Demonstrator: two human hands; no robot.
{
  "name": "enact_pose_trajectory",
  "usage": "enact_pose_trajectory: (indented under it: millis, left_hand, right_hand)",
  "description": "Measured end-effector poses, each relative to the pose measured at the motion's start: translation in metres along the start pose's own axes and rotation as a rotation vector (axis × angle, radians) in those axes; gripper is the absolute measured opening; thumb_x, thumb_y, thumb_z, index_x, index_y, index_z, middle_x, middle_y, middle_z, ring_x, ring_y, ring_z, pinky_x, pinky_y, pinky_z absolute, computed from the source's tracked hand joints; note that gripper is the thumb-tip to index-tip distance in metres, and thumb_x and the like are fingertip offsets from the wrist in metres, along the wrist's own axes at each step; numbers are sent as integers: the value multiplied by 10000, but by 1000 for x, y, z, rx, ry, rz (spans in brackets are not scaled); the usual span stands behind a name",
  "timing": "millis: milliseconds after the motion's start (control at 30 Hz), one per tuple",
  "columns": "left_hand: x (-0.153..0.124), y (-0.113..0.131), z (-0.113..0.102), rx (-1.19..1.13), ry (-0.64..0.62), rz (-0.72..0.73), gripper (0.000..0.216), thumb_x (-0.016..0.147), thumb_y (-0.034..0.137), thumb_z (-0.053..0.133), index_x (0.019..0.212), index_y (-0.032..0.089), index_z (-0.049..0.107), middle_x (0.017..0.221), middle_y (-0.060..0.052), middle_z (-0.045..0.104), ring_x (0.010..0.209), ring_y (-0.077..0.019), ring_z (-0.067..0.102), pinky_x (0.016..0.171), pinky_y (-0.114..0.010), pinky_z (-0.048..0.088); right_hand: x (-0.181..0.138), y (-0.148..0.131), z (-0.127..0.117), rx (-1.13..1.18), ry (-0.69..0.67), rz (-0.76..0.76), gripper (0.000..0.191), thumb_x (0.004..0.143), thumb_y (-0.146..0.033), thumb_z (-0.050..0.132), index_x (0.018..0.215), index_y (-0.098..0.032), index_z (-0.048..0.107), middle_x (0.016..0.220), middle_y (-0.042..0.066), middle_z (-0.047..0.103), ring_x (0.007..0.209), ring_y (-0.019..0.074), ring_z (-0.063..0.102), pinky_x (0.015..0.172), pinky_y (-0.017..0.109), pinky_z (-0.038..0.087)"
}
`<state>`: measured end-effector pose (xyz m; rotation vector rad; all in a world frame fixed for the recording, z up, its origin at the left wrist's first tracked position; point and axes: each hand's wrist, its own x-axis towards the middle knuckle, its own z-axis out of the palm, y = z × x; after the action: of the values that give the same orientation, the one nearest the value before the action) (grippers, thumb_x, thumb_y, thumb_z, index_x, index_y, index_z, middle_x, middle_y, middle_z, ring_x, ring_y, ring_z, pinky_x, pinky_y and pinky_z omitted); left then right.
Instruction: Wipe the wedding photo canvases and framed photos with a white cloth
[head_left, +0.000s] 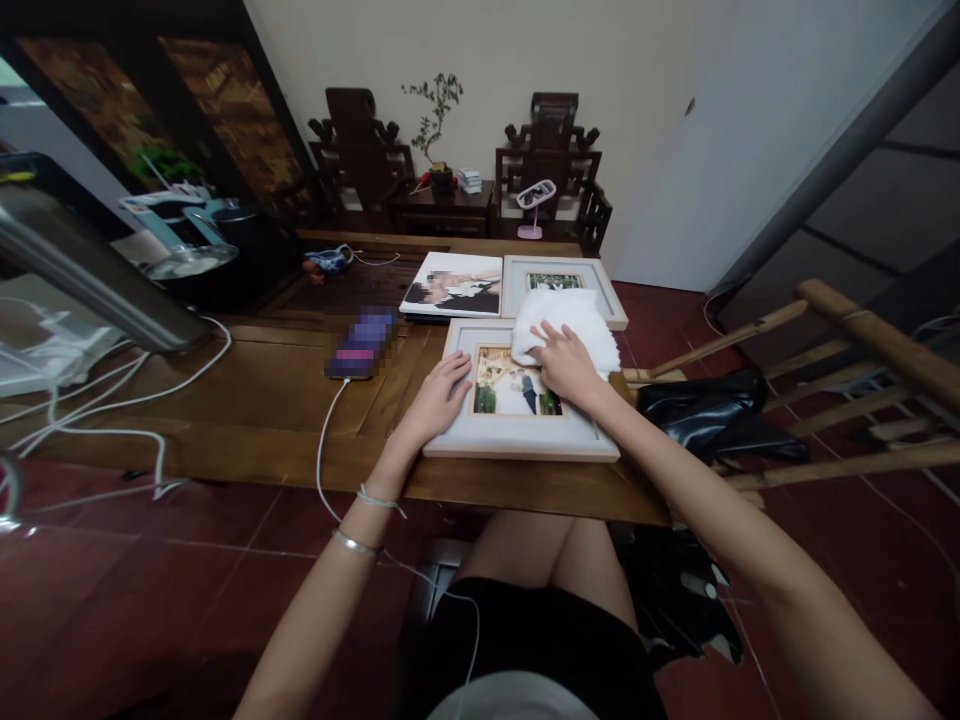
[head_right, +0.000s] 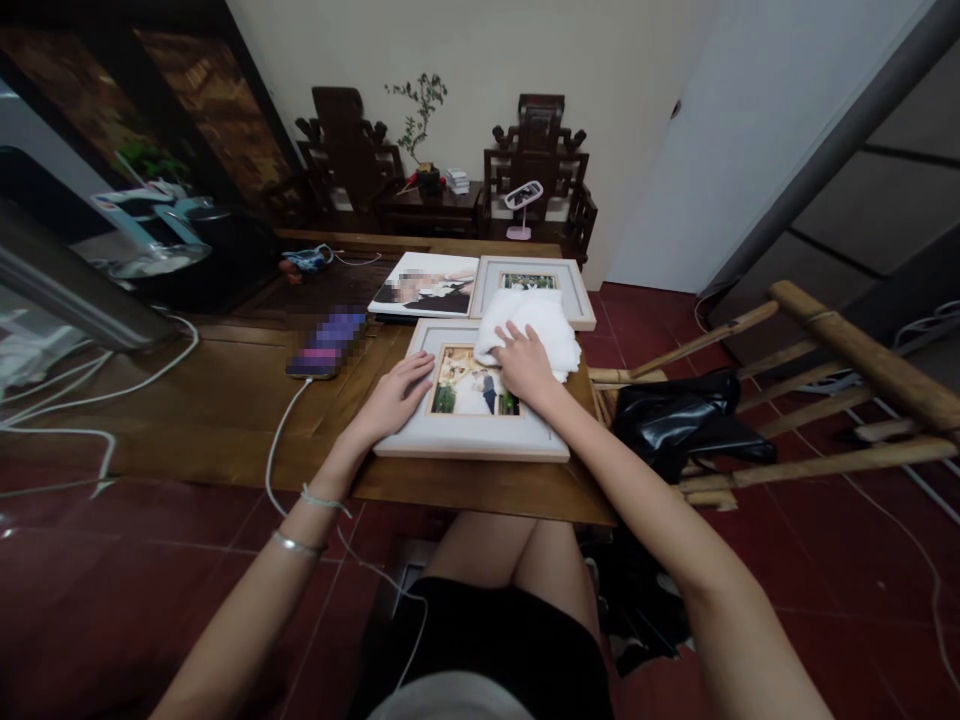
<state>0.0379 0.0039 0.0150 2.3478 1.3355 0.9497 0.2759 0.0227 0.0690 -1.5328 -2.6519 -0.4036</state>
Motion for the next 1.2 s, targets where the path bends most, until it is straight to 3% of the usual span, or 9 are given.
enact_pose_trajectory:
  millis: [133, 233, 433, 533, 633, 767, 900, 1067, 1200]
  left_hand:
    - [0, 0, 1, 1, 1, 2, 386, 913, 273, 438, 1241, 129, 582, 1339, -131, 547, 1312, -243, 430, 1099, -490, 333]
    - [0, 0, 1, 6, 1, 0, 388, 914, 272, 440, 1241, 118, 581, 1337, -134, 548, 1312, -243, 429, 1103, -478, 332]
    - [0, 1, 1, 2, 1, -7, 401, 915, 281, 442, 1244, 95, 577, 1338, -147, 544, 1314, -246, 425, 1111, -465, 320]
    - [0, 1, 0, 4, 1, -6, 388, 914, 269, 440, 1253, 138, 574, 1344, -123, 544, 1316, -243, 423, 1104, -487, 323]
    - [0, 1, 0, 1, 0, -4, 389, 914, 266, 440, 1252, 127, 573, 1343, -135, 542, 1317, -245, 421, 1104, -489, 322]
    - [0, 1, 1, -3, 1, -2, 390, 917, 272, 437, 1241, 108, 580, 1339, -151, 541, 1313, -247, 425, 1105, -481, 322]
    - [0, 1, 0, -9, -1, -3, 387, 914, 273, 441, 1243, 128, 582, 1338, -139, 546, 1313, -248, 427, 1102, -490, 325]
    - [0, 1, 0, -1, -6, -7, 391, 913, 275, 438, 1251, 134, 575, 1343, -130, 543, 1317, -245, 421, 1101, -493, 325]
    - [0, 1, 1, -2, 0, 0, 394, 915, 280, 435, 1240, 111, 581, 1337, -144, 545, 1314, -242, 425, 1105, -475, 325]
  right_hand:
    - [-23, -18, -17, 30, -76, -116, 352, 752, -62, 470, 1016, -120, 695, 1318, 153, 550, 1277, 281, 410, 1013, 413, 303]
    - [-50, -31, -43, 93, -184, -200, 336, 737, -63, 468, 959, -138, 709, 1152, 159, 641, 1115, 263, 547, 892, 360, 396]
    - [-81, -51, -85, 196, -368, -235, 366, 706, -38, 434, 914, -140, 717, 1050, 154, 681, 896, 235, 642, 746, 308, 439]
    - [-75, -55, -80, 199, -340, -216, 368, 715, -58, 438, 936, -150, 718, 1109, 155, 667, 926, 254, 641, 781, 337, 445]
    - [-61, -50, -58, 200, -264, -182, 412, 714, -63, 456, 1022, -176, 705, 1216, 147, 623, 1016, 265, 619, 872, 379, 429]
    - [-37, -31, -24, 171, -92, -129, 482, 719, -30, 437, 1136, -137, 655, 1373, 144, 507, 1305, 272, 401, 1051, 426, 295]
    - [-10, -9, -3, 115, 14, -35, 476, 755, -34, 420, 1186, -92, 613, 1448, 152, 411, 1365, 283, 295, 1085, 454, 232]
    - [9, -3, -2, 65, -28, -58, 441, 760, -31, 422, 1137, -89, 644, 1423, 161, 442, 1361, 299, 293, 1058, 474, 244]
    - [-9, -17, -16, 94, -78, -168, 422, 724, -15, 433, 1053, -104, 682, 1359, 164, 514, 1328, 283, 353, 1029, 447, 282]
